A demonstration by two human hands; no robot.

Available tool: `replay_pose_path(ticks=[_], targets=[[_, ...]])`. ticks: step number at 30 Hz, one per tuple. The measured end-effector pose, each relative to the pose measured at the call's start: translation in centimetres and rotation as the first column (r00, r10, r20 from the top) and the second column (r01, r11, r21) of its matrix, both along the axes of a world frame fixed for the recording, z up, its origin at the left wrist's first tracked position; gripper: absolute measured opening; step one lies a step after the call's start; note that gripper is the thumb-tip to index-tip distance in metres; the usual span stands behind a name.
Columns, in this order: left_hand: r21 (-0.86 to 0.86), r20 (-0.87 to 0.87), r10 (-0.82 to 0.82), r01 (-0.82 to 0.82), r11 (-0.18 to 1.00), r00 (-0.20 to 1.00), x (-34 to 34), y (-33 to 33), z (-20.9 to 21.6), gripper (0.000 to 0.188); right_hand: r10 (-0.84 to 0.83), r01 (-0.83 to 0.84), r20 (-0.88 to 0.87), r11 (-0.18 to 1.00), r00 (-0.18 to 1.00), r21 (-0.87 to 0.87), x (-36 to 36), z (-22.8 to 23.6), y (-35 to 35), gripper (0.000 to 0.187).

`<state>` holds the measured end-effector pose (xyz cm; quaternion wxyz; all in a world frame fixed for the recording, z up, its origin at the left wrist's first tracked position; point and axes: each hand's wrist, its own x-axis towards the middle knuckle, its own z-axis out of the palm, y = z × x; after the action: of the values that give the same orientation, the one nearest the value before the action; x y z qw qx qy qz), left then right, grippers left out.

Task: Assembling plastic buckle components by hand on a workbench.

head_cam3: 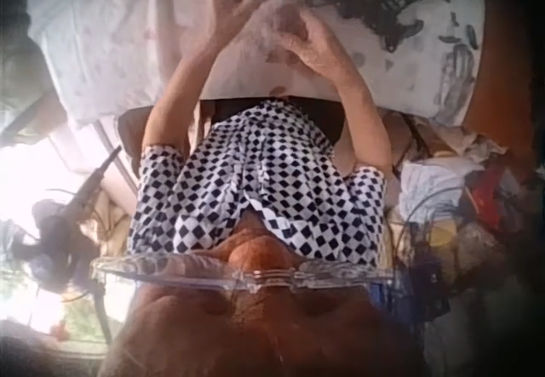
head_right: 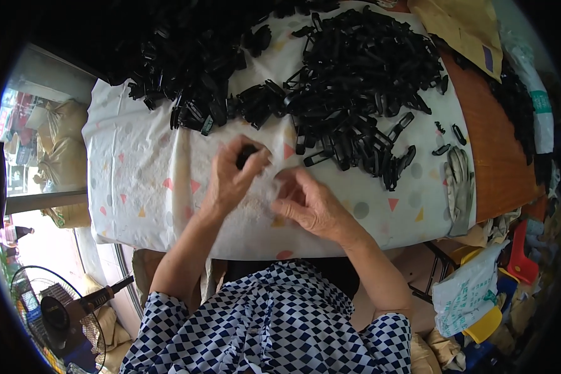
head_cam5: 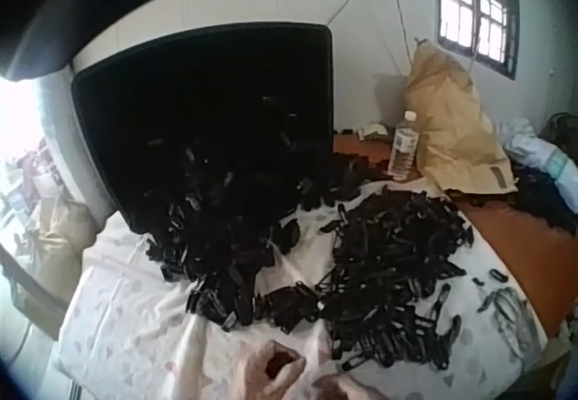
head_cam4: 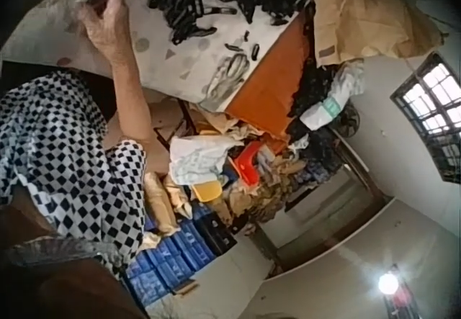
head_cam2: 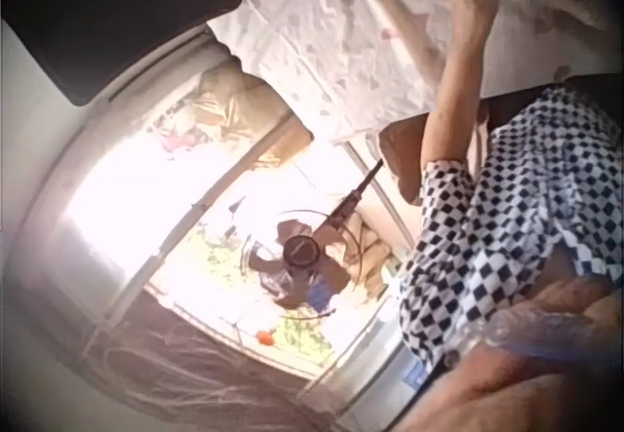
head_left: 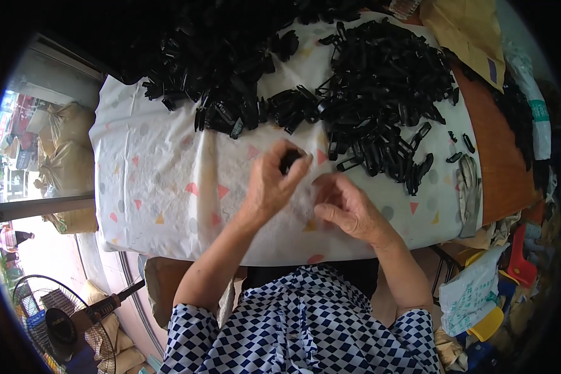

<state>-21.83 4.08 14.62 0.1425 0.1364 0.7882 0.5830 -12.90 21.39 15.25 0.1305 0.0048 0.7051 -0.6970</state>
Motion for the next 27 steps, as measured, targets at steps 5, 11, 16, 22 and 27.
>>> replay_pose_path(ticks=[5,11,16,22,27], targets=[[-0.593,-0.457,-0.163,-0.163,0.789,0.875,-4.7,0.4,0.1,0.027,0.252,0.321,-0.471,0.465,0.845,0.825,-2.0,1.5,1.5,0.027],[-0.599,-0.568,-0.237,-0.199,0.775,0.788,-4.4,1.9,0.0,0.023,0.432,0.314,-0.365,0.187,0.825,0.931,-3.0,0.3,2.3,0.021],[-0.65,-0.564,-0.312,-0.177,0.739,0.765,-3.4,1.8,-0.2,0.015,0.138,0.349,-0.538,0.623,0.832,0.7,-2.9,1.0,2.2,0.016],[-0.567,-0.324,-0.311,0.08,0.82,0.894,-1.6,-1.4,0.3,0.018,-0.251,0.25,-0.003,0.964,0.968,-0.086,-1.1,1.4,2.1,0.023],[-0.628,-0.386,-0.304,-0.007,0.778,0.871,-0.2,-2.9,1.3,0.036,-0.24,0.26,0.101,0.908,0.966,-0.327,-0.1,-0.2,2.1,0.021]])
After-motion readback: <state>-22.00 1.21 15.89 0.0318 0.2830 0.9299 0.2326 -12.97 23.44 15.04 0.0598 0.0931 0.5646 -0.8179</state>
